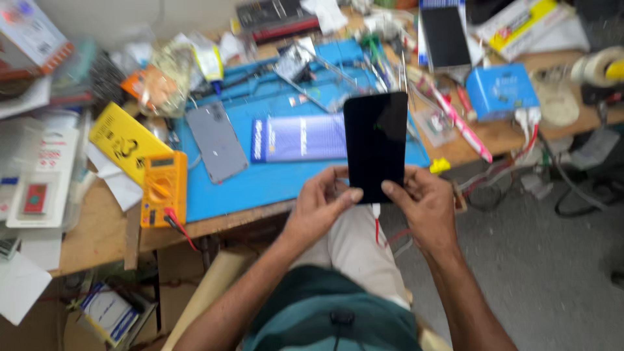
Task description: The person tests a smartphone battery using a multimeter, then reassembles the device by placing the screen assembly onto the chassis. They connect a charging cable to verify the phone powers on and displays a charging icon.
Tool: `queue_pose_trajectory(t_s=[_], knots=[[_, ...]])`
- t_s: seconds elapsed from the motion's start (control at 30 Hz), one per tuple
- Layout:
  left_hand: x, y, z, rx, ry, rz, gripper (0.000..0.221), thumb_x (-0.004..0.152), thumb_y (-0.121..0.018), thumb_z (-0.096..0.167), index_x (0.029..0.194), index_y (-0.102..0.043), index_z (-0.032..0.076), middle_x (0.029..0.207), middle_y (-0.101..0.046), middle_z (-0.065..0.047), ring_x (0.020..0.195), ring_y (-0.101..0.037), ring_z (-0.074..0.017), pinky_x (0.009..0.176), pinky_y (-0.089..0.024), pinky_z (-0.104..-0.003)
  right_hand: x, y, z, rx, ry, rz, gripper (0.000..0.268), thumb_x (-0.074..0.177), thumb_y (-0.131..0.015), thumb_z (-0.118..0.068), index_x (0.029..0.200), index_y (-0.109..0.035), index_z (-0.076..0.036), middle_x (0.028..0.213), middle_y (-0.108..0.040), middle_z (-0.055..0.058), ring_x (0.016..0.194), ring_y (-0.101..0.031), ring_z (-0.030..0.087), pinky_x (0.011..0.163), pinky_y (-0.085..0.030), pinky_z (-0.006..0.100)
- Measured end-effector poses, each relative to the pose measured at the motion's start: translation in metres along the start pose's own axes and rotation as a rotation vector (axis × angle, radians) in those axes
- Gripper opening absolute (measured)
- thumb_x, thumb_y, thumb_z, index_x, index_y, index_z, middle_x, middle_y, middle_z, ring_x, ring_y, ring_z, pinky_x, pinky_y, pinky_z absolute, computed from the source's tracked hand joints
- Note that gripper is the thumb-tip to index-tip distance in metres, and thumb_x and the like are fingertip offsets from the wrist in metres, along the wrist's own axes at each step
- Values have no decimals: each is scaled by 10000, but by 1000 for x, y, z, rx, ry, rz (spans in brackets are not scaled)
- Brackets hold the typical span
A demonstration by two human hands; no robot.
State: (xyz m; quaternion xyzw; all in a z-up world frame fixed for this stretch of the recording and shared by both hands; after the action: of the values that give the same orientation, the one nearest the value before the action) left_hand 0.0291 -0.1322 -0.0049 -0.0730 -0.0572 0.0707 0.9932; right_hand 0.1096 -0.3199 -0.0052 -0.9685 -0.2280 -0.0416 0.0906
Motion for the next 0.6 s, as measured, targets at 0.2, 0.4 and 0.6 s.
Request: queue_pose_trajectory(t_s=[0.2, 0.4, 0.6], knots=[[-7, 2, -8, 17, 10, 37, 239, 965, -709, 63, 1178, -678, -42, 983, -746, -56, 866, -684, -81, 796, -580, -250, 1, -4, 3, 33, 10, -14, 288, 938, -705, 28, 1223, -681, 61, 1092, -759, 107, 991, -710, 133, 914, -573, 280], [-8, -1, -14, -38, -7, 62, 212, 975, -697, 56, 1164, -685, -40, 988, -756, -55, 865, -685, -59, 792, -586, -238, -6, -4, 1, 30, 13, -22, 346, 923, -689, 42, 1266, -646, 49, 1146, -745, 94, 1052, -709, 124, 954, -564, 271], [-13, 2, -6, 127, -17, 8, 356, 970, -701, 65, 1304, -644, -45, 1158, -733, -128, 1056, -691, -166, 944, -567, -324, -12, 4, 5, -79, -29, 53, 397, 867, -707, 85, 1260, -664, 46, 1134, -737, 90, 1020, -705, 121, 929, -571, 272]])
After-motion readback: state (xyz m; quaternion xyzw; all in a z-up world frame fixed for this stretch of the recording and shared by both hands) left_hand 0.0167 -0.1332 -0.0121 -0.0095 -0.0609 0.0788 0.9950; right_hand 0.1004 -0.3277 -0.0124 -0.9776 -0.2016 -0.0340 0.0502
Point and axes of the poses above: each hand's wrist, its own x-axis towards the middle knuckle, its own y-axis out of the back of the hand, z = x × y, the point moved 1 cm from there along x, towards the middle knuckle
